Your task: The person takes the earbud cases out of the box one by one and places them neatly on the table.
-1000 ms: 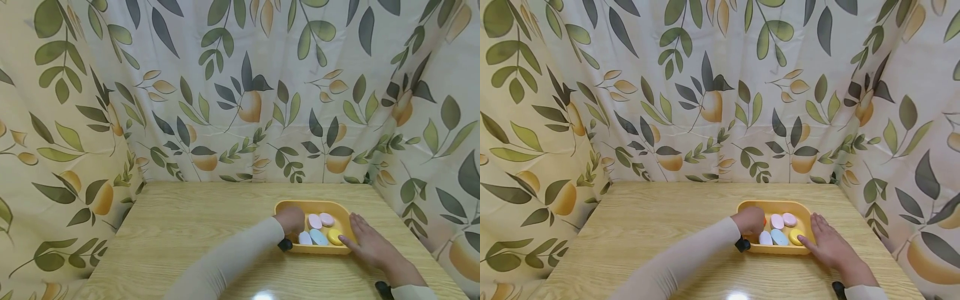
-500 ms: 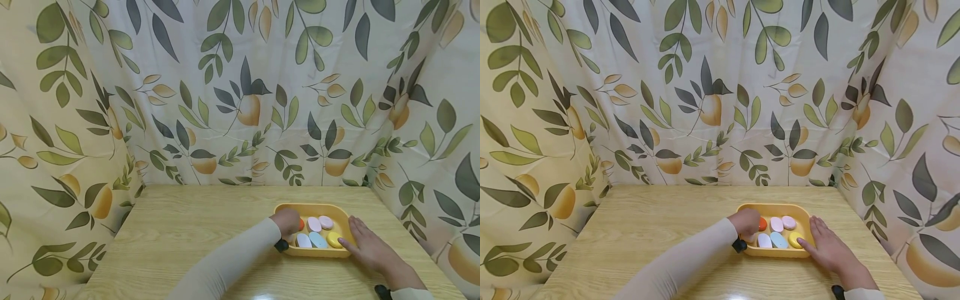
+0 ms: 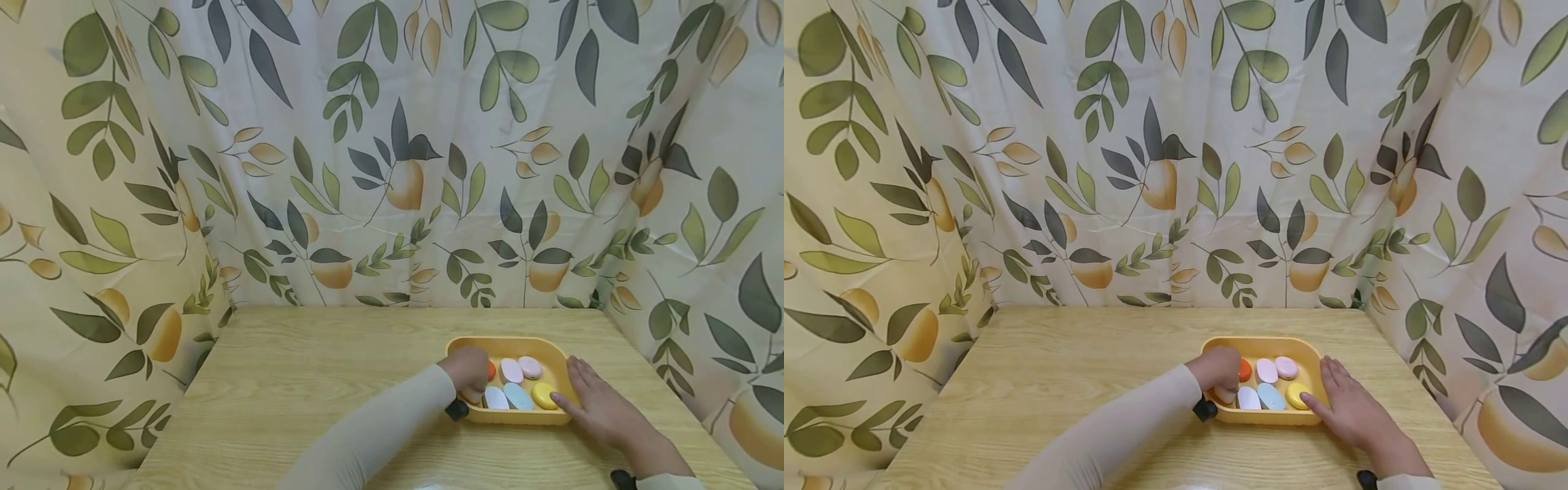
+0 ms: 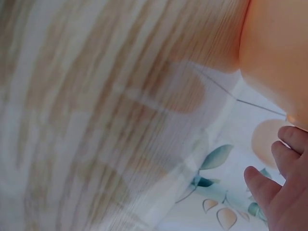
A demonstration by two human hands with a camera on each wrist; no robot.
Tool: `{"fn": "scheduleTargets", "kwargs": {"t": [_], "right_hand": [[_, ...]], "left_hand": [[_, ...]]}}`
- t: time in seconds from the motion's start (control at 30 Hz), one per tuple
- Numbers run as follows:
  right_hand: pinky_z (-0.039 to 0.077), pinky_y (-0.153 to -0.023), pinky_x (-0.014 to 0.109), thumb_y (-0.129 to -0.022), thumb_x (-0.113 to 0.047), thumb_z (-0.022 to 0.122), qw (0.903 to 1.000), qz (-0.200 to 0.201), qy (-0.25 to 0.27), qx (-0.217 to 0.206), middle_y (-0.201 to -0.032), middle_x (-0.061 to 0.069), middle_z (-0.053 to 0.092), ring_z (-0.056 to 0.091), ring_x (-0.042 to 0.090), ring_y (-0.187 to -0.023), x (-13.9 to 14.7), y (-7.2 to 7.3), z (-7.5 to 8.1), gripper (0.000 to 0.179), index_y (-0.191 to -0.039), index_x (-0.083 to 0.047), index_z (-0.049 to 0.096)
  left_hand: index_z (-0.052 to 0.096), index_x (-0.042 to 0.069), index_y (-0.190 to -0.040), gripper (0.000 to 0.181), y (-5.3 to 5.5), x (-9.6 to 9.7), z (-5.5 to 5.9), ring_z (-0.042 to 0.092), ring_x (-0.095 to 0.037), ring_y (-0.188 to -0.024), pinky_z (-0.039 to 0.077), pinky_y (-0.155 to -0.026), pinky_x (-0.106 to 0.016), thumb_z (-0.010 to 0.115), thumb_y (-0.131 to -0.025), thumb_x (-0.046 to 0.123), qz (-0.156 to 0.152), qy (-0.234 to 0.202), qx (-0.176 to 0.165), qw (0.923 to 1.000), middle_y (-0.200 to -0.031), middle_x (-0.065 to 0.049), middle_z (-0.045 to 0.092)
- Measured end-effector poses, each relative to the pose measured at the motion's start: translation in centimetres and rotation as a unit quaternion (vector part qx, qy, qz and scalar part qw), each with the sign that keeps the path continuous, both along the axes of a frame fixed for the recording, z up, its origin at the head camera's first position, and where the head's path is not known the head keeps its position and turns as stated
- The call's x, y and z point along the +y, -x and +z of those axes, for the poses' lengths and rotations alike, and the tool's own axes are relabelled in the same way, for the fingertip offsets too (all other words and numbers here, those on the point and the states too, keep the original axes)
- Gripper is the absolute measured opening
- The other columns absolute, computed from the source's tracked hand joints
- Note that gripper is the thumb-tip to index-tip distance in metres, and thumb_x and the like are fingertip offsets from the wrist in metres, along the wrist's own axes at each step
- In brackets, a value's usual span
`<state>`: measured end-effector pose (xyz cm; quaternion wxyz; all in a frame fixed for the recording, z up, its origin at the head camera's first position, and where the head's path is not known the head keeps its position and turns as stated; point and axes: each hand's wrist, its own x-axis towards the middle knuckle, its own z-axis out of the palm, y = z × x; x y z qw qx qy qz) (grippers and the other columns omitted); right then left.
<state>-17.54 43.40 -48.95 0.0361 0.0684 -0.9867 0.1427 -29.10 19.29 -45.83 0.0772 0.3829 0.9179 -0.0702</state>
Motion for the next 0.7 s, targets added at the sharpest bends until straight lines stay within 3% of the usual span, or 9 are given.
{"fn": "scheduleTargets", "kwargs": {"t": [0.07, 0.2, 0.27, 0.43, 0.53, 0.7], "right_hand": [[0.01, -0.112, 0.062, -0.101, -0.05, 0.045, 1.0, 0.001, -0.003, 0.001, -0.152, 0.036, 0.015, 0.013, 0.052, -0.139, 0.0, 0.0, 0.0, 0.086, -0.147, 0.017, 0.015], [0.008, -0.113, 0.061, -0.101, -0.05, 0.044, 1.0, 0.004, -0.009, 0.002, -0.152, 0.036, 0.015, 0.013, 0.052, -0.139, -0.1, 0.0, 0.0, 0.086, -0.146, 0.017, 0.015], [0.005, -0.114, 0.058, -0.101, -0.05, 0.043, 0.9999, 0.007, -0.009, 0.002, -0.151, 0.037, 0.014, 0.012, 0.052, -0.139, -0.1, 0.0, 0.0, 0.086, -0.146, 0.017, 0.015], [-0.004, -0.116, 0.049, -0.102, -0.049, 0.042, 0.9998, 0.012, -0.011, 0.009, -0.151, 0.037, 0.014, 0.01, 0.052, -0.139, 0.1, -0.1, -0.1, 0.085, -0.146, 0.018, 0.014], [-0.004, -0.116, 0.05, -0.102, -0.049, 0.042, 0.9998, 0.012, -0.009, 0.011, -0.152, 0.037, 0.014, 0.009, 0.051, -0.14, 0.1, 0.0, -0.1, 0.084, -0.146, 0.017, 0.013], [-0.003, -0.116, 0.053, -0.102, -0.05, 0.042, 0.9999, 0.011, -0.003, 0.004, -0.152, 0.037, 0.014, 0.009, 0.05, -0.14, 0.2, 0.0, -0.3, 0.085, -0.146, 0.017, 0.013]], "left_hand": [[0.059, 0.014, -0.068, 0.019, 0.0, 0.3, -0.3, 0.039, -0.012, -0.059, 0.034, -0.05, -0.021, 0.074, -0.078, 0.018, 0.075, -0.048, -0.031, 0.9956, -0.068, 0.004, 0.049], [0.062, 0.015, -0.077, 0.018, 0.0, 0.4, -0.5, 0.045, -0.012, -0.063, 0.04, -0.055, -0.02, 0.079, -0.076, 0.019, 0.11, -0.077, -0.039, 0.9902, -0.074, 0.005, 0.053], [0.062, 0.015, -0.08, 0.021, -0.1, 0.2, -0.4, 0.046, -0.012, -0.064, 0.04, -0.055, -0.02, 0.081, -0.075, 0.019, 0.127, -0.101, -0.058, 0.985, -0.075, 0.005, 0.053], [0.061, 0.015, -0.075, 0.023, -0.2, -0.3, -0.1, 0.048, -0.011, -0.063, 0.039, -0.054, -0.02, 0.083, -0.075, 0.022, 0.135, -0.154, -0.086, 0.975, -0.07, 0.006, 0.054], [0.06, 0.015, -0.071, 0.024, -0.2, -0.6, 0.0, 0.047, -0.01, -0.062, 0.038, -0.054, -0.019, 0.082, -0.077, 0.025, 0.128, -0.161, -0.08, 0.9752, -0.067, 0.006, 0.054], [0.059, 0.015, -0.069, 0.03, -0.2, -0.9, 0.1, 0.046, -0.01, -0.059, 0.038, -0.052, -0.02, 0.084, -0.077, 0.029, 0.14, -0.185, -0.105, 0.9669, -0.065, 0.006, 0.051]]}}
